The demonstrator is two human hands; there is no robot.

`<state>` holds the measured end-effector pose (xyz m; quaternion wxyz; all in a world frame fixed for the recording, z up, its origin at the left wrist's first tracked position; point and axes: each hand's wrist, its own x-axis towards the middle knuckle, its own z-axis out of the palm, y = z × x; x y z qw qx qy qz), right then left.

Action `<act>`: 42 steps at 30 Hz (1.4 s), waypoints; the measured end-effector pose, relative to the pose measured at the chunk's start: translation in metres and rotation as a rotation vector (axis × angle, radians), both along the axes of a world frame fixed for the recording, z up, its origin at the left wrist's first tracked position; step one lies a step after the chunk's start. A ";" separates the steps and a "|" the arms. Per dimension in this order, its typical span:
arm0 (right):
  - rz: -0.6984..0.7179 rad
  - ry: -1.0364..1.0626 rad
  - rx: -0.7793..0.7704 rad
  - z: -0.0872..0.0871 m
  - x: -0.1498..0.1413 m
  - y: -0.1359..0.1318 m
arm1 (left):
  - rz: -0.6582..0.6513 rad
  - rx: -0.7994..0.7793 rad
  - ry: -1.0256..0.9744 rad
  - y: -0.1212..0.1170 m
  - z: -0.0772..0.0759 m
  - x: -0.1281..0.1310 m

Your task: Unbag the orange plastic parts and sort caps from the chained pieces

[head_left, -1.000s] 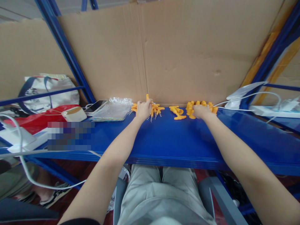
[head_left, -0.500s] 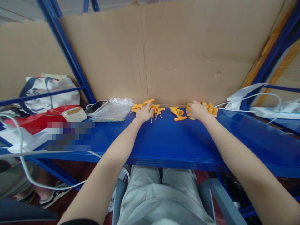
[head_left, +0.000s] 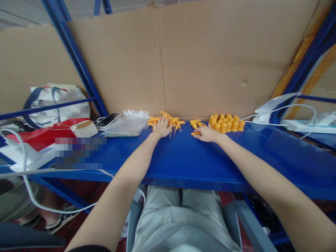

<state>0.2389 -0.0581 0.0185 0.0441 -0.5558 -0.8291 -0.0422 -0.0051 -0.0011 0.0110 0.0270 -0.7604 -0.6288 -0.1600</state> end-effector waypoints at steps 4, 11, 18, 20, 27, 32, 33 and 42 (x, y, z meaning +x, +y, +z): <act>0.035 0.049 0.009 0.000 -0.001 0.001 | 0.067 -0.016 0.003 0.001 0.000 -0.002; 0.142 0.110 0.000 -0.003 0.001 0.006 | 0.158 -0.072 -0.027 0.001 0.003 -0.006; 0.201 0.122 0.119 -0.004 0.001 0.008 | 0.189 0.011 -0.066 -0.004 0.005 -0.003; 0.225 0.150 0.202 -0.003 0.002 0.010 | 0.177 0.124 -0.077 -0.004 0.008 -0.002; 0.270 0.097 0.396 0.006 -0.001 0.002 | -0.307 0.063 -0.462 0.001 0.014 0.015; 0.324 0.025 0.455 0.009 -0.015 -0.008 | -0.625 -0.229 -0.768 -0.007 0.012 0.040; 0.329 0.020 0.454 0.008 -0.018 -0.010 | -0.638 -0.227 -0.775 -0.009 0.012 0.043; 0.518 0.016 0.382 -0.003 -0.026 -0.010 | -0.572 -0.160 -0.639 -0.002 0.009 0.033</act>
